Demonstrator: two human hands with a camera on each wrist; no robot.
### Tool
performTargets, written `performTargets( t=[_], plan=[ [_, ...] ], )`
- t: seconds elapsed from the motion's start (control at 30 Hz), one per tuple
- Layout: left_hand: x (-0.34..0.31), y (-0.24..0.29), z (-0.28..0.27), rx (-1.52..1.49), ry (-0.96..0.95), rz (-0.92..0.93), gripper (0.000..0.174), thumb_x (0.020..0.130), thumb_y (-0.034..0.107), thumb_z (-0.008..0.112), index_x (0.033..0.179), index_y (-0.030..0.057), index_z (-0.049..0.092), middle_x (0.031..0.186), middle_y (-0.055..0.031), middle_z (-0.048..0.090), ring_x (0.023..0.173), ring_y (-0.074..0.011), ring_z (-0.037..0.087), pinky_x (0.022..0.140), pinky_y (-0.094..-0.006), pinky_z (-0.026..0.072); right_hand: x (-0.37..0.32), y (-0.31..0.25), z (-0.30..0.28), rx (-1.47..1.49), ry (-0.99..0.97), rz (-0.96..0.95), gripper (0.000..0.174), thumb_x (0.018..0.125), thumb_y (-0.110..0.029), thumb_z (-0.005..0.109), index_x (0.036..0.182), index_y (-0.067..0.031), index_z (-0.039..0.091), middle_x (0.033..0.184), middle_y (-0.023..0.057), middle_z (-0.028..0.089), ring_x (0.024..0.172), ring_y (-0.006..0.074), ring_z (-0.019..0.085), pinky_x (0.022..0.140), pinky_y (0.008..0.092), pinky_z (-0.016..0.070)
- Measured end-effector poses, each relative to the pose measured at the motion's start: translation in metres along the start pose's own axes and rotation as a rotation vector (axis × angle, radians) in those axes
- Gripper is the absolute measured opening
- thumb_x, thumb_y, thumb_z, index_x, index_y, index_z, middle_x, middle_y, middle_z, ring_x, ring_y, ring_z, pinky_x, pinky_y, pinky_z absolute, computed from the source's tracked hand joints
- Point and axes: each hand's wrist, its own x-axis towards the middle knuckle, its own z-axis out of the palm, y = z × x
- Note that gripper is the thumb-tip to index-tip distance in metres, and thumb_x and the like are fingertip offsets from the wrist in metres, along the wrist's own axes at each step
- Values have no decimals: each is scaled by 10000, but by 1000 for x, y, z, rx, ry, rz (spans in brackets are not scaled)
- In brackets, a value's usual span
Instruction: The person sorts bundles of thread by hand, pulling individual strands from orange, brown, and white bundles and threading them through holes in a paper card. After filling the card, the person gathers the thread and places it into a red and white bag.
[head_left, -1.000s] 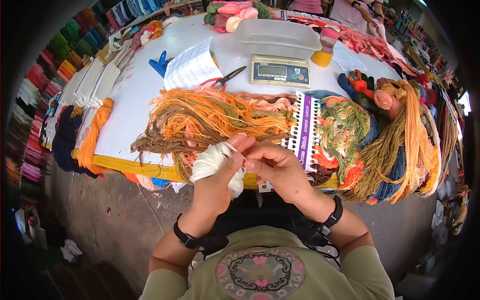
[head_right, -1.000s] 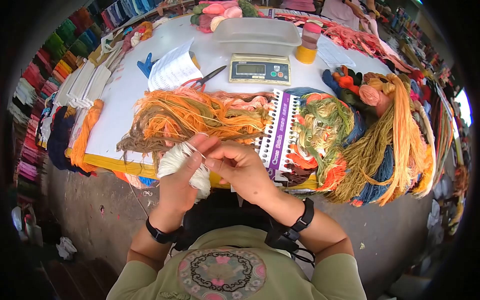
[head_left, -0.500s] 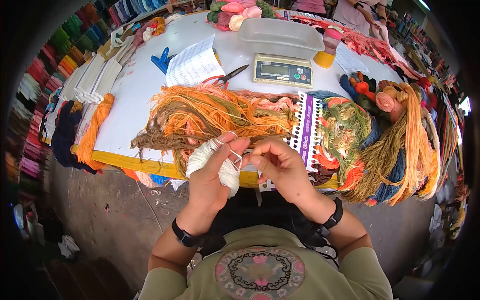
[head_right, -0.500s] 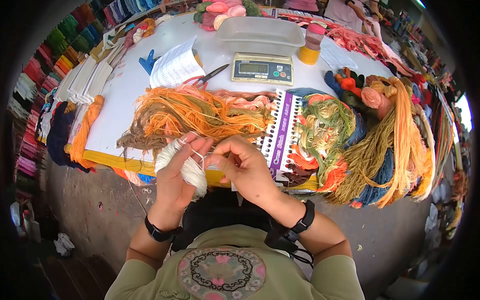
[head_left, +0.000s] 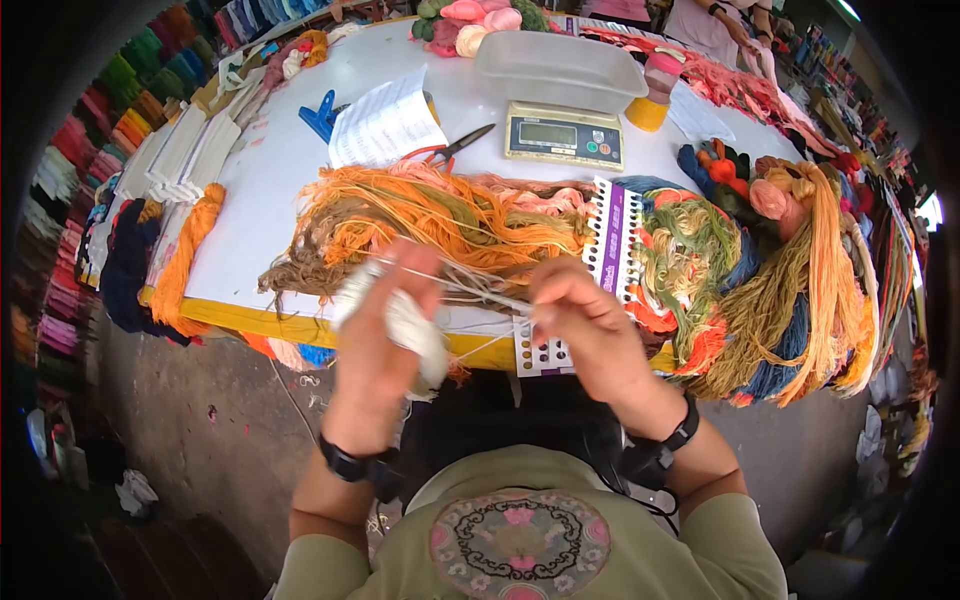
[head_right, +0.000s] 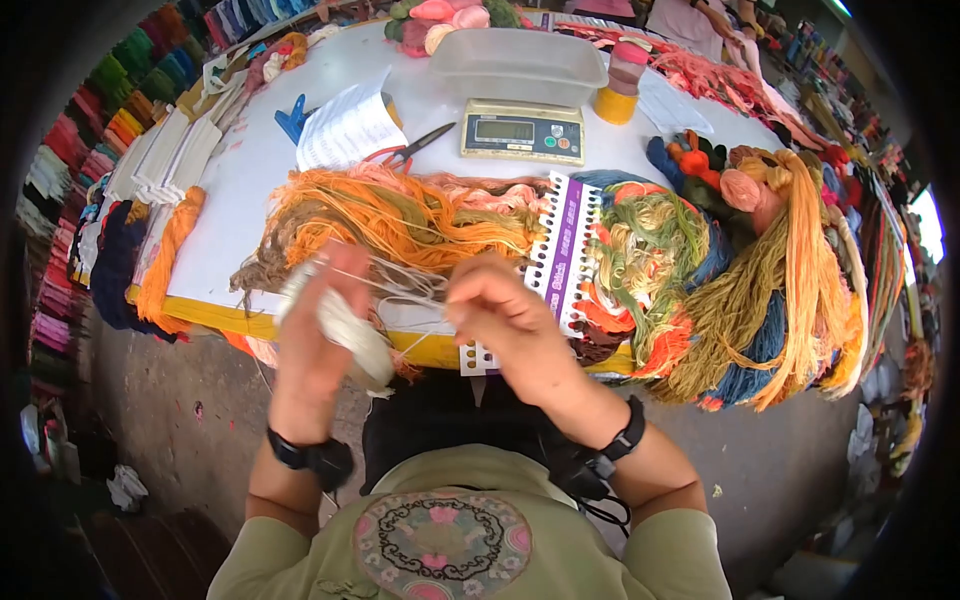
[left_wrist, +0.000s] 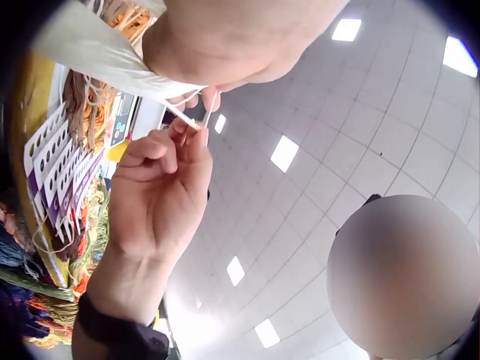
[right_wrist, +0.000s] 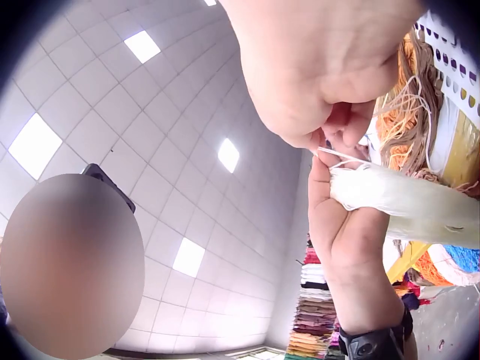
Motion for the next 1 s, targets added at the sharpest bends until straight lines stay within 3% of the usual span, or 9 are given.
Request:
performTargets(
  t=[0.17, 0.27, 0.33, 0.43, 0.53, 0.57, 0.67, 0.77, 1.0],
  plan=[
    [50, 66, -95, -108, 32, 159, 472, 948, 82, 496, 1396, -9, 377, 1410, -113, 462, 1331, -200, 423, 1125, -336, 352, -27, -34, -58, 266, 229, -95, 53, 915, -111, 578, 951, -73, 582, 1188, 38, 512, 975, 130, 549, 879, 310, 455],
    [69, 99, -152, 37, 129, 120, 377, 975, 124, 480, 1302, -62, 457, 1268, -146, 578, 1162, -214, 589, 637, -238, 576, -40, -52, -75, 295, 416, -68, 91, 936, -146, 569, 1005, -88, 577, 1123, 31, 556, 966, 119, 556, 868, 310, 461],
    [65, 121, -192, 374, -33, -137, 330, 975, 156, 504, 1232, -50, 524, 1104, -171, 661, 971, -230, 678, 768, -292, 579, -45, -58, -91, 226, 491, 65, 114, 953, -162, 551, 1037, -88, 568, 1044, 2, 588, 952, 101, 556, 844, 308, 469],
    [19, 112, -150, 911, 231, -291, 446, 1009, 361, 435, 985, -34, 640, 733, -135, 683, 522, -137, 624, 350, -203, 362, -42, -55, -95, 185, 506, 147, 88, 960, -157, 541, 1005, -84, 562, 929, 1, 608, 803, 74, 551, 731, 246, 479],
    [-4, 105, -176, 170, -318, -361, 457, 1006, 372, 441, 956, -36, 641, 636, -152, 650, 415, -133, 552, 363, -186, 351, -29, -44, -80, 224, 518, 231, 67, 955, -139, 545, 948, -74, 561, 821, 28, 613, 613, 59, 489, 583, 194, 433],
    [-10, 87, -162, -61, -594, -329, 501, 989, 415, 469, 1061, -59, 614, 756, -158, 672, 447, -90, 536, 370, -169, 353, -24, -40, -75, 160, 410, 261, 69, 955, -131, 541, 935, -69, 564, 800, 31, 614, 593, 56, 471, 561, 191, 404],
    [-40, 33, -87, -172, -540, -359, 598, 909, 278, 632, 1357, -62, 429, 883, -69, 604, 512, -28, 420, 395, -149, 329, -10, -30, -36, 29, 231, 325, 76, 952, -101, 525, 933, -65, 590, 774, 25, 620, 541, 39, 418, 504, 184, 333],
    [-44, -6, -26, 283, -545, -365, 398, 902, 232, 660, 1198, -26, 593, 950, -30, 612, 604, -18, 435, 462, -183, 296, -9, -32, 6, -268, 44, 279, 66, 955, -91, 539, 959, -54, 593, 774, 3, 611, 597, 31, 488, 521, 191, 378],
    [-27, -36, 4, 271, -543, -236, 406, 903, 320, 649, 1168, 15, 603, 1099, -28, 630, 867, -42, 538, 577, -171, 306, -28, -33, 18, -690, 37, -33, 69, 875, -7, 636, 931, -48, 638, 842, 4, 566, 630, 36, 471, 557, 208, 383]
  ],
)
